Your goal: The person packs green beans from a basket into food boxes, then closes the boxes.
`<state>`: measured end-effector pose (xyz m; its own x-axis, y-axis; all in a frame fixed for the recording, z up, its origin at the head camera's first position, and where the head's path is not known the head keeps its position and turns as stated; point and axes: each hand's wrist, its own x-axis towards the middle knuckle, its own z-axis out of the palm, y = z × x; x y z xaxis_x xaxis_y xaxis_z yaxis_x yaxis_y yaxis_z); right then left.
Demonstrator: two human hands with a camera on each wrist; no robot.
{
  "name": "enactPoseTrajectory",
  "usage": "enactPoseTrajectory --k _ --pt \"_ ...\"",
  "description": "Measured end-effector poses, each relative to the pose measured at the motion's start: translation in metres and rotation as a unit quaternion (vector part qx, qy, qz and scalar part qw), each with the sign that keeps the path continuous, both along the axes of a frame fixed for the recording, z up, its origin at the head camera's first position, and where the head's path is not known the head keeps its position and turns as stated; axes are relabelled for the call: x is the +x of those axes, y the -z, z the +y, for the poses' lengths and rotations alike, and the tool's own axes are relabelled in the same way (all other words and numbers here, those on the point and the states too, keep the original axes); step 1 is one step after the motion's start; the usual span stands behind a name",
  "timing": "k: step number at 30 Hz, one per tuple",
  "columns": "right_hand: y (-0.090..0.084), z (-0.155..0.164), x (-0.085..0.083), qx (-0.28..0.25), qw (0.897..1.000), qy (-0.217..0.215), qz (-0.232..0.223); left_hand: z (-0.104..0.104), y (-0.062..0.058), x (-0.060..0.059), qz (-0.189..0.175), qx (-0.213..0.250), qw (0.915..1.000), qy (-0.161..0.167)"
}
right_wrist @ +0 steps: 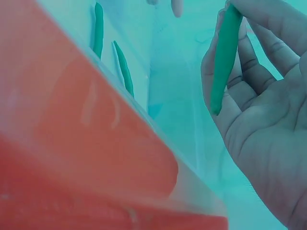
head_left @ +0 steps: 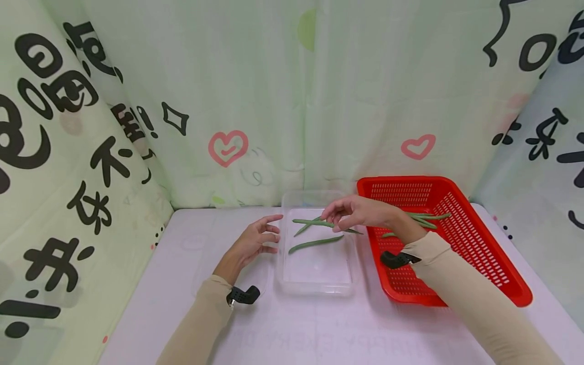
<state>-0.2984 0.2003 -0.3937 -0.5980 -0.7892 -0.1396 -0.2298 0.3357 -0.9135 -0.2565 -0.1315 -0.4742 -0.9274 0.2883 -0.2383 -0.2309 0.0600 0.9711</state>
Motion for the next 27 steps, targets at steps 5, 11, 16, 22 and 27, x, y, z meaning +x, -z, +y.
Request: enactPoseTrajectory --k 5,11,16,22,27 --pt "-0.001 -0.005 0.002 0.003 1.000 -0.009 0.001 0.000 -0.001 0.000 -0.001 0.000 1.0000 0.004" --pt "-0.006 -0.007 0.005 -0.002 1.000 -0.020 -0.002 -0.001 -0.002 0.000 0.001 0.002 1.0000 0.001" --pt "-0.012 0.001 0.006 -0.007 1.000 -0.018 0.013 -0.001 -0.001 0.000 -0.003 0.002 1.0000 0.003" --pt "-0.016 0.011 0.008 0.001 1.000 -0.007 0.029 -0.001 0.000 0.000 -0.003 0.004 1.0000 0.000" --pt "-0.018 0.021 0.012 -0.003 1.000 0.009 0.021 -0.001 0.001 -0.001 -0.004 0.005 1.0000 -0.002"
